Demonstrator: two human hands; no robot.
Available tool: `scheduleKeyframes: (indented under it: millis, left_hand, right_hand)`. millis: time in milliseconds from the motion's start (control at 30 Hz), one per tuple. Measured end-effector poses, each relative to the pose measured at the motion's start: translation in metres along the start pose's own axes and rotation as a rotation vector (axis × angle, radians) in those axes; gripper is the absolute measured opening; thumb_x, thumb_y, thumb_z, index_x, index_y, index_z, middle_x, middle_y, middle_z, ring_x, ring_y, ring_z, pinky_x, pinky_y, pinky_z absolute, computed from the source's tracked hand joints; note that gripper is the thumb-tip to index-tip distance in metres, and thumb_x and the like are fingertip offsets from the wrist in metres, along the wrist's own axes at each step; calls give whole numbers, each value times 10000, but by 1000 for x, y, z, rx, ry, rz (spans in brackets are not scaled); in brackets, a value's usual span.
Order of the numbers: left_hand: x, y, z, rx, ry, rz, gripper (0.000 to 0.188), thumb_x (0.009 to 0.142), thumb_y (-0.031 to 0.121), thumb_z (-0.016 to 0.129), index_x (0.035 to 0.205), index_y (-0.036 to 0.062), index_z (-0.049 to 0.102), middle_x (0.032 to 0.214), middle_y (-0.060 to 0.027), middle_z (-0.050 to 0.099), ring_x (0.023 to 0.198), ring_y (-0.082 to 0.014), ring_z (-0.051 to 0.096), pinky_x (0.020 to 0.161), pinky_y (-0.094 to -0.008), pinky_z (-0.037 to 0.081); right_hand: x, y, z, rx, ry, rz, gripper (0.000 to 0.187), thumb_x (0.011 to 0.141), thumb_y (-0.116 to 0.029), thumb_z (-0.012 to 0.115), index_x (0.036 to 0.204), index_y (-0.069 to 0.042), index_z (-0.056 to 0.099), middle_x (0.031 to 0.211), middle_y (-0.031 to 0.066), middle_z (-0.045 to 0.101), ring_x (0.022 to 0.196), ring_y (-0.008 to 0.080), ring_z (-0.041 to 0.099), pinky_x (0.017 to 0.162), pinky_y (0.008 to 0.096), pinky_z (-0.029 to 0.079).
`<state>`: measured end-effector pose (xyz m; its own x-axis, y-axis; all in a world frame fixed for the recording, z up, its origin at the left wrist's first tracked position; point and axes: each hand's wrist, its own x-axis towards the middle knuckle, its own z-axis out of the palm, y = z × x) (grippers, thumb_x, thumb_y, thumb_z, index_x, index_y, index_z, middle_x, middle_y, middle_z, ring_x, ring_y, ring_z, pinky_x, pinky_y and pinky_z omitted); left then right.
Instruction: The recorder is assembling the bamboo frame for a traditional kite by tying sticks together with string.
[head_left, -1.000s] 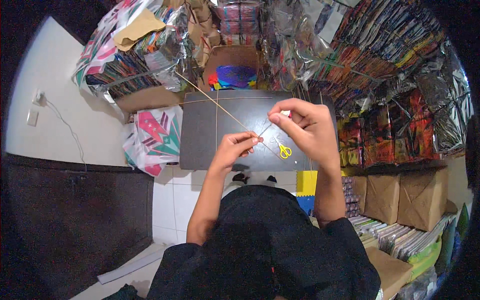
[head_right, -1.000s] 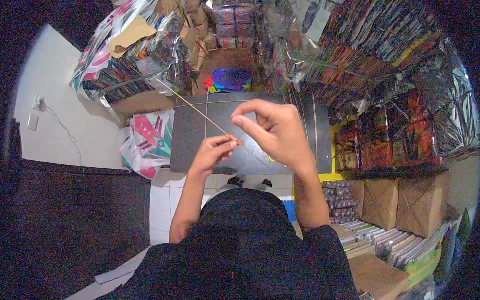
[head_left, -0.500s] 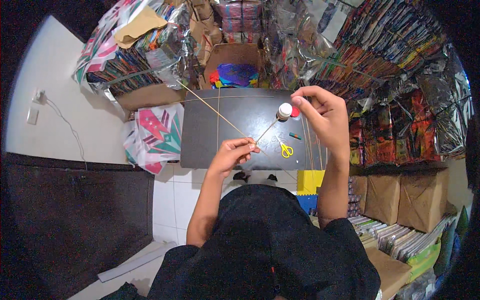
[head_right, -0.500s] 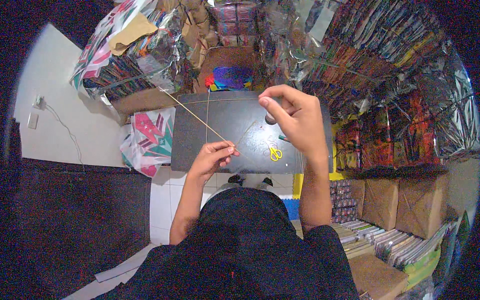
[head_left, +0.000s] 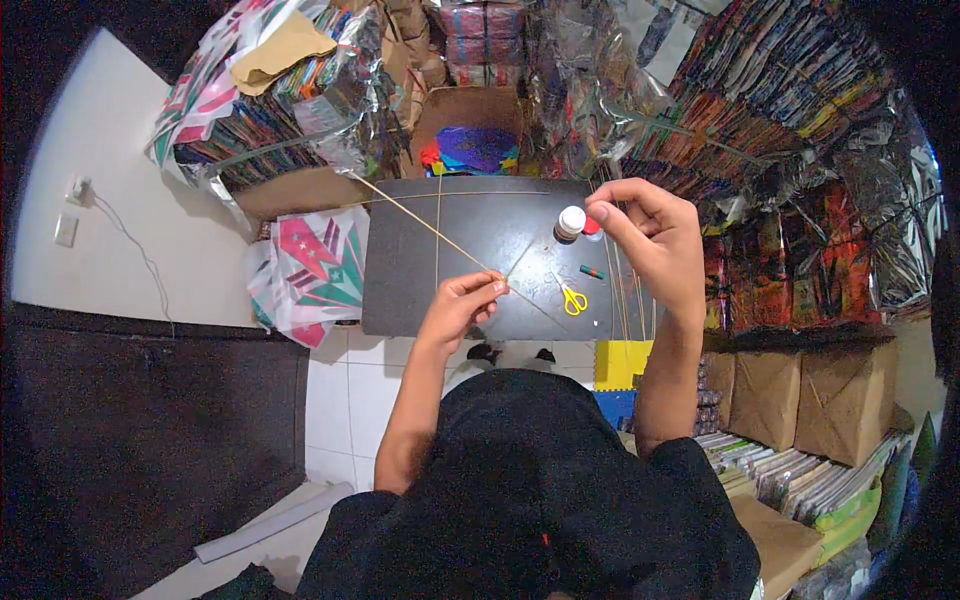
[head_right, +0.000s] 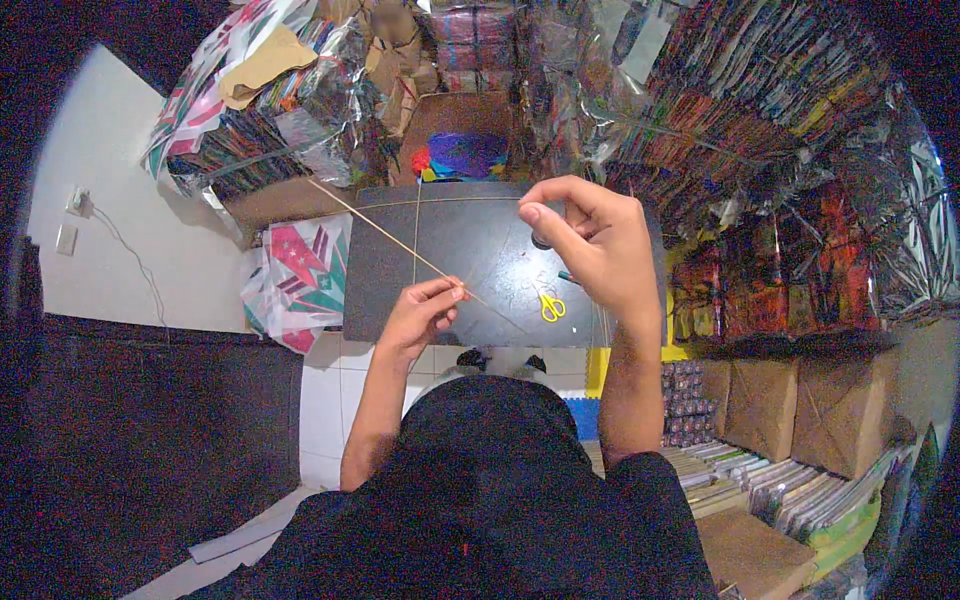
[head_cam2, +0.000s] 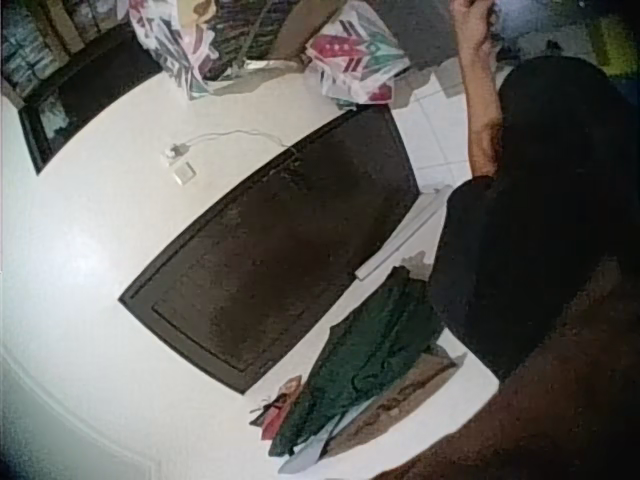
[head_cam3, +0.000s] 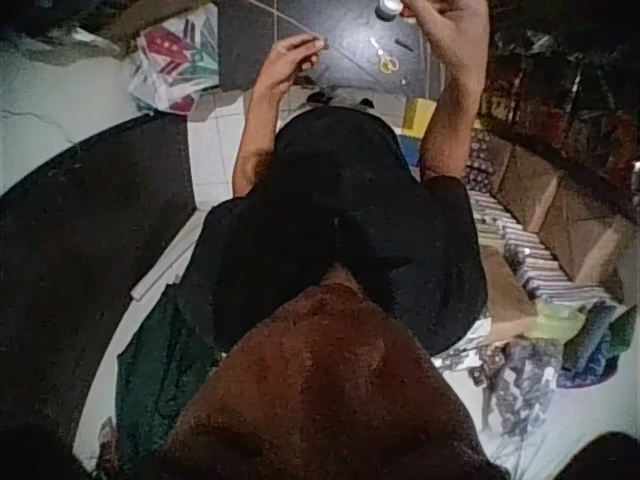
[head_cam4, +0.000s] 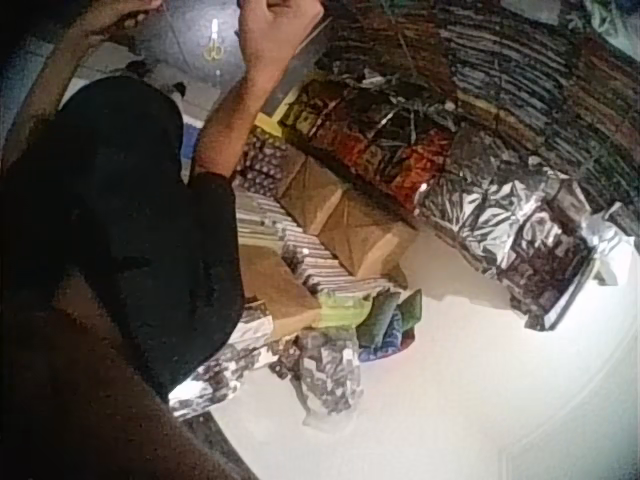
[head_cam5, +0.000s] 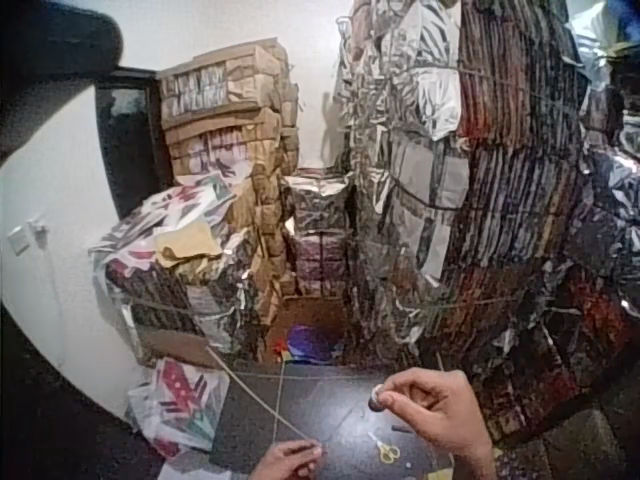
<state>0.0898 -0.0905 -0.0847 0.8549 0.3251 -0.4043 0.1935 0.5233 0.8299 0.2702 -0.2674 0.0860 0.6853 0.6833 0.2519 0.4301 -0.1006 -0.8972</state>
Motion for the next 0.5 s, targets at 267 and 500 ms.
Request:
scheduleKeyframes:
  millis: [267, 500]
  left_hand:
    - [12, -3, -7, -64, 89, 46, 197, 926, 138, 715, 1077, 14, 687, 918, -14, 683, 679, -58, 564, 543, -188, 407]
    - [11, 3, 8, -45, 63, 50, 172, 926, 134, 718, 1040, 5, 721, 853, 14, 648, 675, -40, 554, 536, -176, 404]
  right_hand:
    - [-10, -23, -4, 46, -51, -77, 120, 888, -127, 752, 956, -30, 734, 582, -120, 418, 535, -36, 312, 466, 200, 186]
    - [-12, -32, 0, 24, -82, -77, 115, 879, -120, 759, 949, -31, 737, 574, -111, 424, 530, -28, 303, 465, 208, 183]
